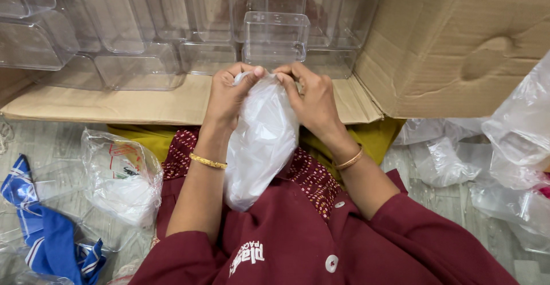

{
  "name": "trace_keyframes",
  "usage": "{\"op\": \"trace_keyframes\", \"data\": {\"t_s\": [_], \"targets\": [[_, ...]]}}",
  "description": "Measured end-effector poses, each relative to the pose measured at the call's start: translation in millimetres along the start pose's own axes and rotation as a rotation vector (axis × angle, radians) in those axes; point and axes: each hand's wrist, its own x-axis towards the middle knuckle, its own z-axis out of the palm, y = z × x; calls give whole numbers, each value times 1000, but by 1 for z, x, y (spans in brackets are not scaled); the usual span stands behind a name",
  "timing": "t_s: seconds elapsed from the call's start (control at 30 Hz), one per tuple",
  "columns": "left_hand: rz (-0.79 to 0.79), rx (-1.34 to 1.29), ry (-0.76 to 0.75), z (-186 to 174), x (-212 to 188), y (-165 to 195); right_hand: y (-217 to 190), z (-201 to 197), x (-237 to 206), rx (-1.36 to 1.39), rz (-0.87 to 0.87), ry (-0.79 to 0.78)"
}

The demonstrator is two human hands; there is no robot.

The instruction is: The person sits on the floor and packs clear plastic containers into white plastic bags one at a time, opening each bag, inserting a container, and gathering the bag closed. They set filled bags aside and reach for the next container from the stack in front of them.

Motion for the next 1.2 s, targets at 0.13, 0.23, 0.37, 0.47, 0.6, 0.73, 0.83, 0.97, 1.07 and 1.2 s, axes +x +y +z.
{"op": "trace_keyframes", "data": {"t_s": [0.13,0.23,0.37,0.47,0.6,0.73,0.83,0.97,1.07,1.2], "targets": [[-138,-59,-93,-3,-1,-3,18,11,11,699,182,-7],[-184,-204,-105,-14,1,0,40,10,19,1052,498,-254],[-125,-245,-7,-49,7,16,63,-2,31,1347,361,-401],[-63,-26,-59,-65,15,9,65,-4,56,1626,128,-481],[151,714,310,-70,46,-25,50,17,95,350,-108,-158],[299,1046,452,-74,82,-63,41,52,122,-460,-512,53],[187,1089,273,-73,91,-85,42,62,122,-675,-458,-42],[60,280,266,-52,86,-93,33,42,114,-762,-391,-129],[309,93,345,-32,68,-70,12,12,98,-467,-436,51],[316,-43,296,-14,32,-5,-14,-9,60,-269,-420,142]]}}
